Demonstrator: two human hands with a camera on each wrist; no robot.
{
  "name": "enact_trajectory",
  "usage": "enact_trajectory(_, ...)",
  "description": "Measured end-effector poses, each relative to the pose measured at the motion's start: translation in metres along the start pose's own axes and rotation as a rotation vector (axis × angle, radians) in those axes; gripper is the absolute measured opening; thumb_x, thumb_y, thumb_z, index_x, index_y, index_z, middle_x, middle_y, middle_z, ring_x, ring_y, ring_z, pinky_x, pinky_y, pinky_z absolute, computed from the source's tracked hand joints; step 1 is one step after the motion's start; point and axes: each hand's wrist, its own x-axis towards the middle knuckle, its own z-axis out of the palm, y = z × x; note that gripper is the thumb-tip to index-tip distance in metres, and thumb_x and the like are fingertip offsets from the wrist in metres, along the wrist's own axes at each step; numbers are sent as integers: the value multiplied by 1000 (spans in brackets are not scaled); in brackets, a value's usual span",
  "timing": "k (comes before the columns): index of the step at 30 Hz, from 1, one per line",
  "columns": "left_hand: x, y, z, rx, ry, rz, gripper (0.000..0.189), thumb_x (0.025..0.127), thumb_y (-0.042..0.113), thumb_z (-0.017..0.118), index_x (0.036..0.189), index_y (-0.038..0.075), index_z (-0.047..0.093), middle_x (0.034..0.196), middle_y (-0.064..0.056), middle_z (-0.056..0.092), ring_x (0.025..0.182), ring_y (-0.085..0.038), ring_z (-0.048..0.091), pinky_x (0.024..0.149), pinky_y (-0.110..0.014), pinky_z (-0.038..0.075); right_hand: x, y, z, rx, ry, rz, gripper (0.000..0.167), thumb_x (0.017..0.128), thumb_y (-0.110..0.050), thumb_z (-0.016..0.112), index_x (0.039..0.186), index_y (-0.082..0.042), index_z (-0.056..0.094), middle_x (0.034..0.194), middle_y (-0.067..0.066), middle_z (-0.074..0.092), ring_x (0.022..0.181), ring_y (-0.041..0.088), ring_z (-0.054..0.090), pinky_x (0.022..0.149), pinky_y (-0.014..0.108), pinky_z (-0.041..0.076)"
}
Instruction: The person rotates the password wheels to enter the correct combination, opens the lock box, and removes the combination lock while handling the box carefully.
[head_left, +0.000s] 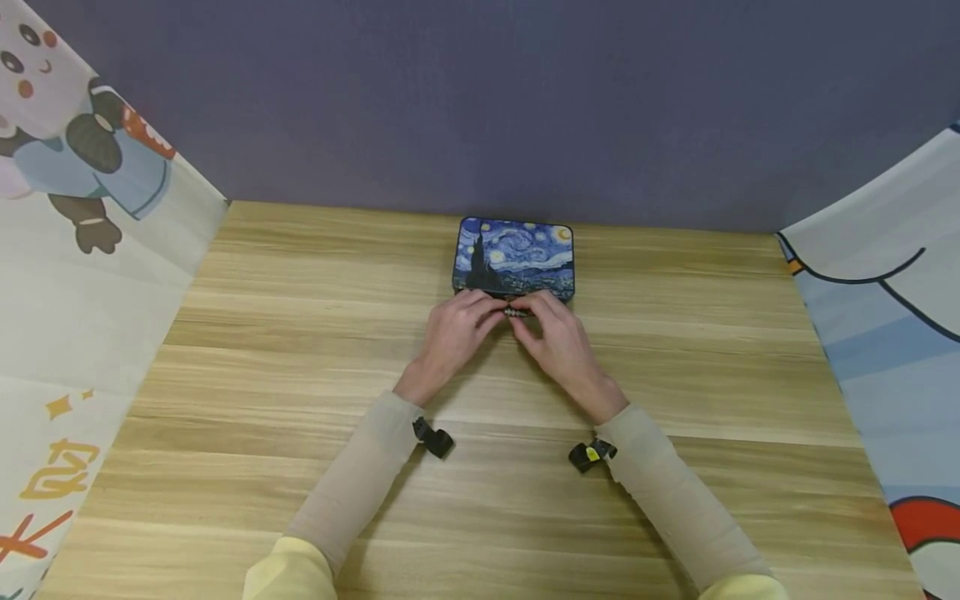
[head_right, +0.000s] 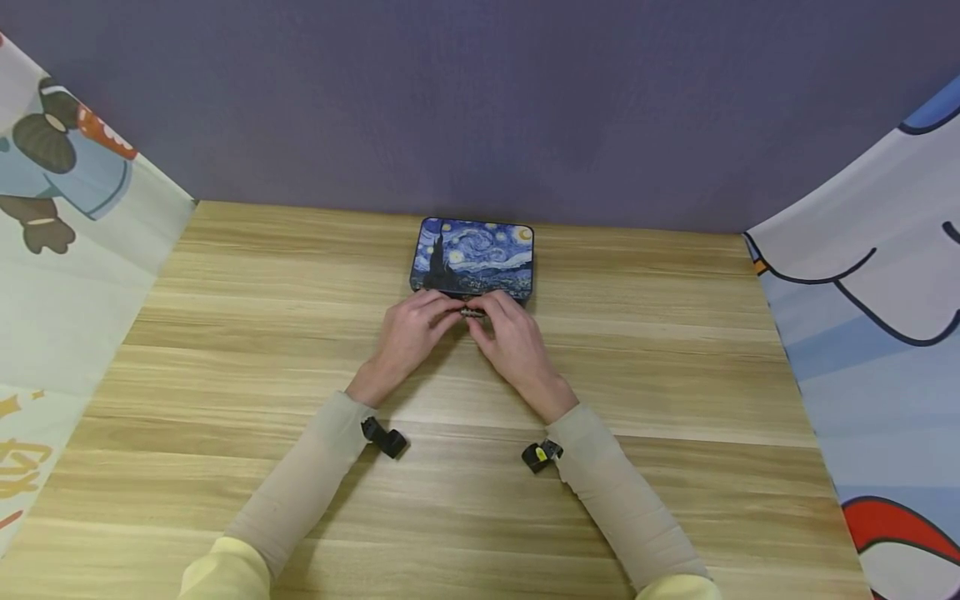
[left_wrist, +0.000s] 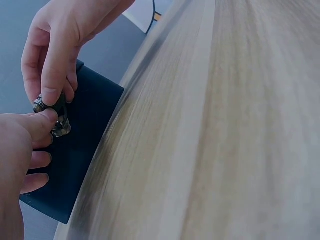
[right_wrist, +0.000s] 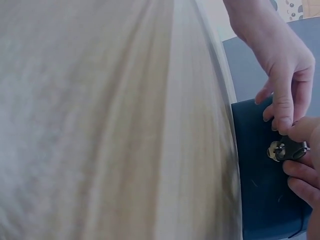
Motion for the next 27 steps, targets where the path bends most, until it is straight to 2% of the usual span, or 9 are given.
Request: enact_trajectory(27, 1, 0, 0, 5, -4, 4, 18, 95, 23, 76, 107, 10, 80, 101, -2, 77, 90, -18, 71, 81, -29, 60, 1, 1, 0, -11, 0, -17, 20, 90, 1, 78, 107, 3, 68, 102, 15, 68, 93, 28, 67, 83, 39, 60)
